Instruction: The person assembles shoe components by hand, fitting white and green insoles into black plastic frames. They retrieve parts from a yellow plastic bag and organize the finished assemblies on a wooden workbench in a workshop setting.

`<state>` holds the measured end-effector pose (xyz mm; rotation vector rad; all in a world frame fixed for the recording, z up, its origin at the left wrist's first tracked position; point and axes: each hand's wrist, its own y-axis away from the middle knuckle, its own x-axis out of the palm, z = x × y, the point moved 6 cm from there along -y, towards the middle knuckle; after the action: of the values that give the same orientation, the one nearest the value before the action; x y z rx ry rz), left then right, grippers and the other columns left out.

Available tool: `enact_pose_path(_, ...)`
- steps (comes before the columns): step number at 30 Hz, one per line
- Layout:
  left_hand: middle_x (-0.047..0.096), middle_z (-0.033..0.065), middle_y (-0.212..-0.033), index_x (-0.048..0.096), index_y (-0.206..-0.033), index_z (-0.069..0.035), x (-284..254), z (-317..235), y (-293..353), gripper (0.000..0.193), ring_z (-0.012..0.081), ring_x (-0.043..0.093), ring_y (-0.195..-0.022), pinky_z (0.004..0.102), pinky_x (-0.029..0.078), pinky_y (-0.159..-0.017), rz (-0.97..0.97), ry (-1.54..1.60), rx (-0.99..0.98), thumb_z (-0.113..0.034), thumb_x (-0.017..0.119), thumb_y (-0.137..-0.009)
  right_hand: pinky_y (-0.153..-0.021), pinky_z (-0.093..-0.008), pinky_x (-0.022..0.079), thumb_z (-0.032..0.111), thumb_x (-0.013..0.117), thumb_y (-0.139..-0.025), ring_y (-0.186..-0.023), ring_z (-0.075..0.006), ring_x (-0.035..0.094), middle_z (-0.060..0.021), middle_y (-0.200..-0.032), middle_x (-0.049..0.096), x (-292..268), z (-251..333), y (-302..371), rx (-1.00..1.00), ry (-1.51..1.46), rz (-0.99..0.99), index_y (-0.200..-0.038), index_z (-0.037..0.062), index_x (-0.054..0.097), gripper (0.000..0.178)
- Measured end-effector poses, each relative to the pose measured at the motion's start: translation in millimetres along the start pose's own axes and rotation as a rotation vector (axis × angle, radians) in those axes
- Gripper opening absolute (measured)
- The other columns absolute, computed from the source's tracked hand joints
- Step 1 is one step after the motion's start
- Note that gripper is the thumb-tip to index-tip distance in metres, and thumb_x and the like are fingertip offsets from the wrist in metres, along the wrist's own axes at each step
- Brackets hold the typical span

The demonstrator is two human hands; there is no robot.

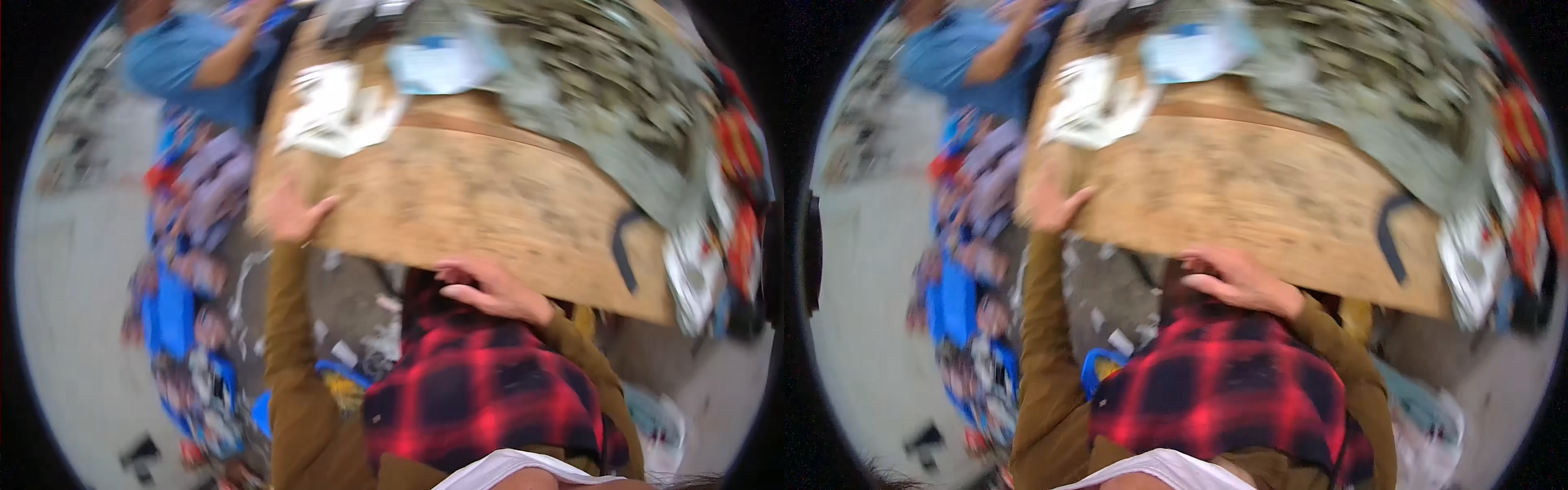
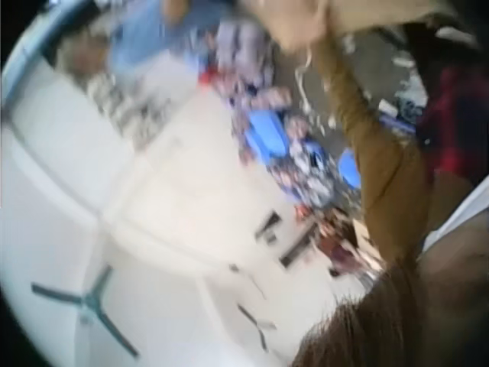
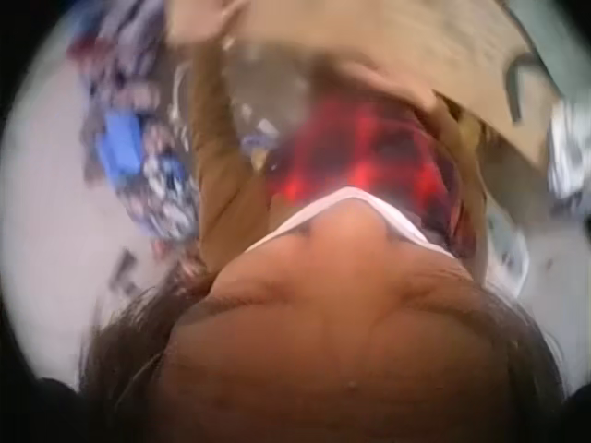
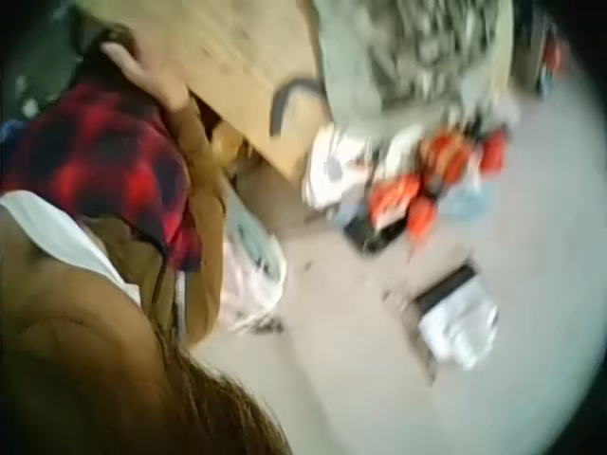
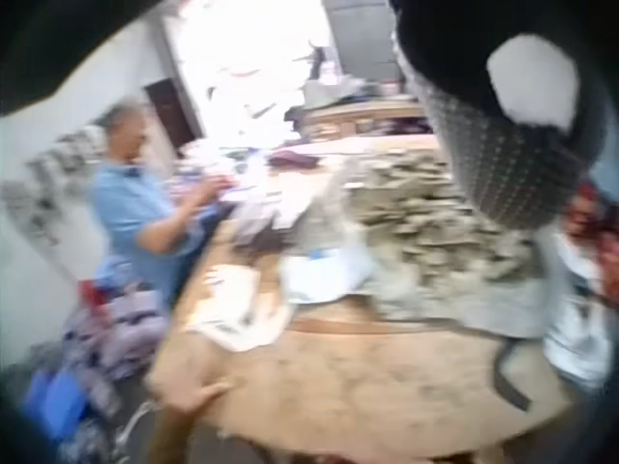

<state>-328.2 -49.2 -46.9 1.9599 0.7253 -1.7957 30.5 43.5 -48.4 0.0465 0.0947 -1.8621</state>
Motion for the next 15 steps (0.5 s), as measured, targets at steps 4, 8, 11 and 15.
enact_pose_path(4,0.046,0.0293,-0.142,0.036,-0.146,0.005,11.1,10.3,27.1,0.102,0.0416,0.044,-0.132,0.0483,0.034,-0.109,0.037,-0.091,-0.105,-0.064,0.068,-0.078,-0.072,-0.0362,0.051,0.022,0.063,-0.094,-0.078,-0.0254,0.064,-0.0121,-0.093,0.066,-36.8,7.5,37.4,0.03,0.118,-0.166,-0.122,0.0032,0.059,0.034)
enact_pose_path(8,0.05,0.0274,-0.138,0.035,-0.146,0.005,17.3,-17.1,41.0,0.101,0.0422,0.046,-0.127,0.0486,0.033,-0.108,-0.066,-0.062,-0.052,-0.064,0.068,-0.079,-0.077,-0.0348,0.052,0.018,0.061,-0.094,-0.087,-0.0283,0.066,-0.0143,-0.098,0.067,-96.7,14.6,104.1,0.035,0.319,-0.665,-0.118,0.0025,0.061,0.028)
enact_pose_path(11,0.052,0.0271,-0.135,0.036,-0.145,0.004,16.7,-39.8,58.7,0.101,0.0427,0.048,-0.123,0.049,0.033,-0.106,-0.098,-0.08,-0.005,-0.063,0.068,-0.079,-0.082,-0.0361,0.051,0.015,0.062,-0.093,-0.093,-0.0312,0.065,-0.0164,-0.102,0.066,-143.0,21.4,156.4,0.172,0.495,-1.034,-0.115,0.0011,0.061,0.026)
enact_pose_path(15,0.056,0.0278,-0.125,0.042,-0.141,0.005,14.4,-68.7,87.1,0.101,0.0434,0.05,-0.118,0.0509,0.034,-0.103,0.055,-0.084,-0.094,-0.066,0.071,-0.074,-0.086,-0.0412,0.048,0.017,0.065,-0.089,-0.099,-0.0361,0.058,-0.0178,-0.108,0.06,-169.9,26.7,178.0,0.31,1.089,-1.039,-0.118,0.0019,0.058,0.033)
